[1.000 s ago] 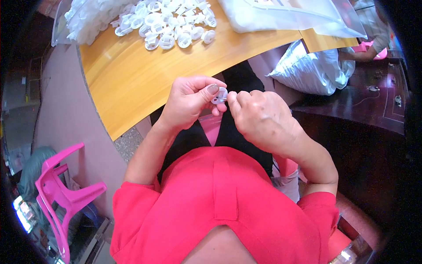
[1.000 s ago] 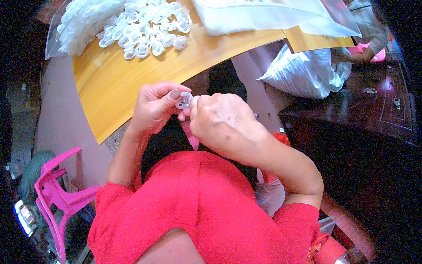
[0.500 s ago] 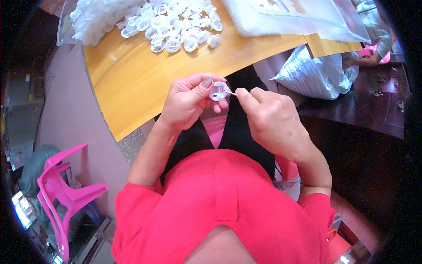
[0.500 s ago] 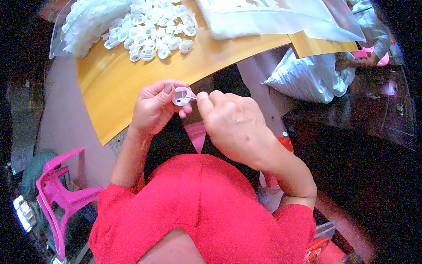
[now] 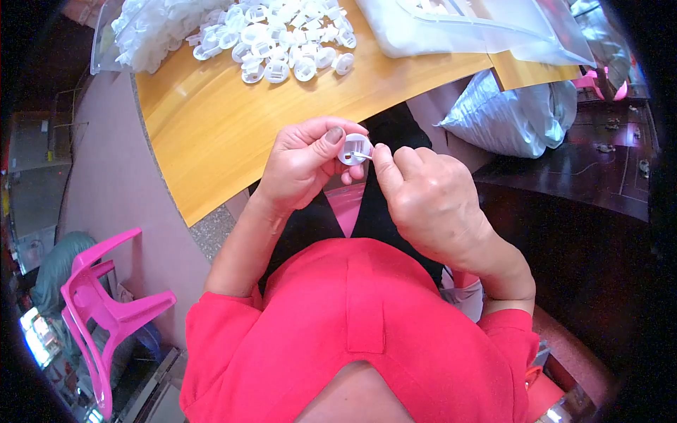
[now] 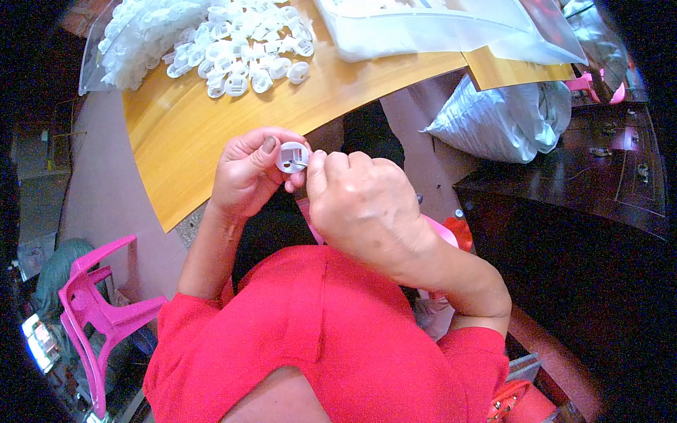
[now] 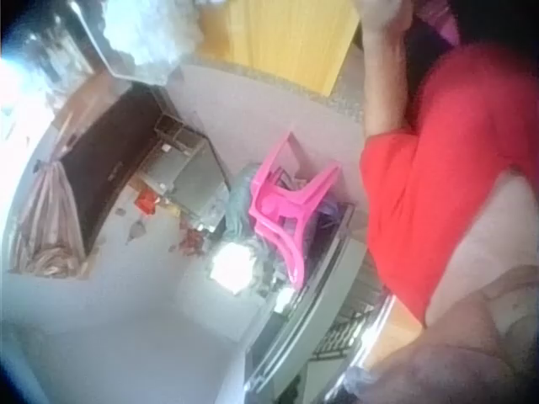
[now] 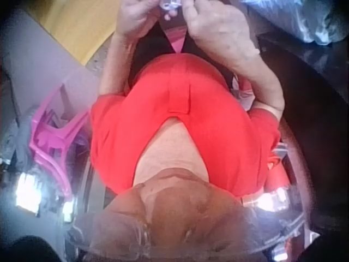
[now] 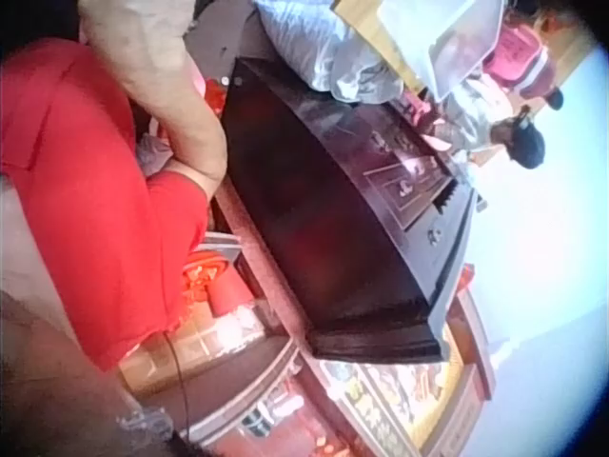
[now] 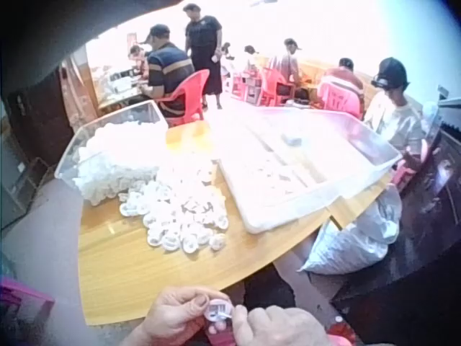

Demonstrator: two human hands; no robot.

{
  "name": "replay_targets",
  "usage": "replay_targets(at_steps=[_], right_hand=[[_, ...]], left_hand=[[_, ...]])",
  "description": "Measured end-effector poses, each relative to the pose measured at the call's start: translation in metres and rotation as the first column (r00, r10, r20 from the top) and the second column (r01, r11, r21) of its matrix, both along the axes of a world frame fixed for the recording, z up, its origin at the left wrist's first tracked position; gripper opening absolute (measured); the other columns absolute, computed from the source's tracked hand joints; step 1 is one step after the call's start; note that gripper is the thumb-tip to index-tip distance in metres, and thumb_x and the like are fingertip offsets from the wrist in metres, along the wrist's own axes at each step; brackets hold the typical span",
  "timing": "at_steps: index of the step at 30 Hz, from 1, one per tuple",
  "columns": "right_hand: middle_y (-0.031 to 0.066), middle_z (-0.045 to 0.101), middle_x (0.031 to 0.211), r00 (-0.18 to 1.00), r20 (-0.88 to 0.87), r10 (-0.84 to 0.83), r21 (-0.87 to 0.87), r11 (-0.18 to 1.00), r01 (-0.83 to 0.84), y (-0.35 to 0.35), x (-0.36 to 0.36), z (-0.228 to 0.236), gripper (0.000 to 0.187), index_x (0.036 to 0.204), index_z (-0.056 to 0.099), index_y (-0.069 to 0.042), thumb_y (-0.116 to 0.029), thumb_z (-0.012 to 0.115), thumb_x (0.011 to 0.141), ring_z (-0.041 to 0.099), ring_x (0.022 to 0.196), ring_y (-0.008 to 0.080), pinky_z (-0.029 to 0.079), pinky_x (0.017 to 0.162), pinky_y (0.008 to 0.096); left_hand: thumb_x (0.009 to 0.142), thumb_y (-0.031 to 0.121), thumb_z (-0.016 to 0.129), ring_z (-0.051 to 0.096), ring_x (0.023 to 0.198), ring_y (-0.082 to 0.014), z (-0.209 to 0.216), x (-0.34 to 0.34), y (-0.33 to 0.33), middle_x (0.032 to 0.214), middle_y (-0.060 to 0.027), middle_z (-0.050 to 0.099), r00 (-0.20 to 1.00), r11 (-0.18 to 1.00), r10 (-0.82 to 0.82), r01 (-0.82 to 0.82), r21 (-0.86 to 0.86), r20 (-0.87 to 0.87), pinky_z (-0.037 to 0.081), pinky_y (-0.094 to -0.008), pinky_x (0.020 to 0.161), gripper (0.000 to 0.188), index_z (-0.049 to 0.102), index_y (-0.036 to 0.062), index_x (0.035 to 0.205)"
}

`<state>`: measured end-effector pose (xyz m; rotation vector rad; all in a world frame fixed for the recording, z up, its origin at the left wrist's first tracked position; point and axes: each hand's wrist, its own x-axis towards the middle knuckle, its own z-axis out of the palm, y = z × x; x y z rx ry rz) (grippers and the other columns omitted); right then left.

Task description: The person cleans or deburrs small white plastic components using a small pointed tool.

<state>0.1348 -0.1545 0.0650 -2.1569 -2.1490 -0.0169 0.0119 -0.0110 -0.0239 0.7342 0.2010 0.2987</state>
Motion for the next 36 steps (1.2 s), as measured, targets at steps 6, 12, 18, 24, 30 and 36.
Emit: replay_targets(at_steps=[6, 12, 18, 24, 30, 36], right_hand=[[0.0065, 0.052, 0.072, 0.995, 0.098, 0.032, -0.016, 0.999, -0.03, 0.002, -0.003, -0.004, 0.036, 0.107, 0.06, 0.007, -0.009, 0.058, 0.075, 0.056, 0.065, 0.0189, 0.045, 0.052, 0.0306], [0.0056, 0.051, 0.07, 0.975, 0.211, 0.062, -0.078, 0.996, -0.047, 0.003, -0.006, -0.006, 0.035, 0.106, 0.06, 0.009, -0.011, 0.056, 0.078, 0.055, 0.063, 0.0168, 0.044, 0.049, 0.0284], [0.0065, 0.052, 0.068, 0.996, 0.08, 0.029, -0.104, 0.994, -0.021, 0.007, -0.006, -0.011, 0.026, 0.099, 0.058, 0.007, -0.012, 0.054, 0.082, 0.058, 0.06, 0.0184, 0.046, 0.047, 0.0293], [0.0074, 0.054, 0.067, 0.998, 0.041, 0.047, -0.115, 0.992, -0.042, 0.014, -0.005, -0.014, 0.012, 0.087, 0.056, 0.0, -0.011, 0.053, 0.083, 0.059, 0.059, 0.0199, 0.048, 0.048, 0.0315], [0.0088, 0.055, 0.07, 0.996, -0.004, 0.088, -0.128, 0.988, -0.088, 0.014, 0.007, -0.017, 0.013, 0.089, 0.055, 0.0, -0.01, 0.054, 0.081, 0.061, 0.061, 0.022, 0.049, 0.051, 0.0334], [0.0134, 0.055, 0.073, 0.966, -0.255, -0.047, 0.077, 0.995, 0.069, 0.001, 0.019, -0.019, 0.034, 0.11, 0.056, 0.003, 0.002, 0.056, 0.077, 0.06, 0.065, 0.031, 0.048, 0.055, 0.039]], left_hand=[[0.097, 0.017, 0.05, 0.064, 0.07, -0.0171, -0.002, -0.001, 0.001, 0.09, -0.0141, 0.065, 1.0, 1.0, -0.009, 0.009, 0.011, -0.025, 0.053, -0.0255, 0.06, 0.028, 0.059, -0.006, 0.111], [0.097, 0.015, 0.052, 0.064, 0.071, -0.0161, -0.006, 0.0, -0.003, 0.089, -0.0132, 0.065, 1.0, 1.0, -0.004, 0.005, 0.015, -0.023, 0.053, -0.0255, 0.06, 0.026, 0.06, -0.0062, 0.109], [0.095, 0.013, 0.054, 0.063, 0.07, -0.015, -0.005, 0.002, -0.007, 0.087, -0.0123, 0.066, 0.993, 0.99, 0.083, -0.072, 0.121, -0.089, 0.053, -0.0255, 0.06, 0.023, 0.062, -0.0067, 0.106], [0.095, 0.01, 0.055, 0.063, 0.071, -0.0152, -0.013, 0.003, -0.005, 0.086, -0.0122, 0.066, 0.984, 0.982, 0.131, -0.113, 0.15, -0.119, 0.052, -0.0254, 0.058, 0.021, 0.063, -0.0068, 0.103], [0.095, 0.01, 0.053, 0.064, 0.075, -0.0181, -0.02, 0.005, -0.003, 0.092, -0.0153, 0.066, 0.989, 0.984, 0.115, -0.101, 0.147, -0.092, 0.053, -0.0277, 0.062, 0.02, 0.061, -0.0065, 0.105], [0.099, 0.017, 0.046, 0.066, 0.076, -0.0218, -0.013, 0.004, 0.007, 0.1, -0.0215, 0.065, 0.994, 0.994, 0.106, -0.107, -0.014, -0.013, 0.054, -0.0302, 0.064, 0.026, 0.054, -0.0022, 0.115]])
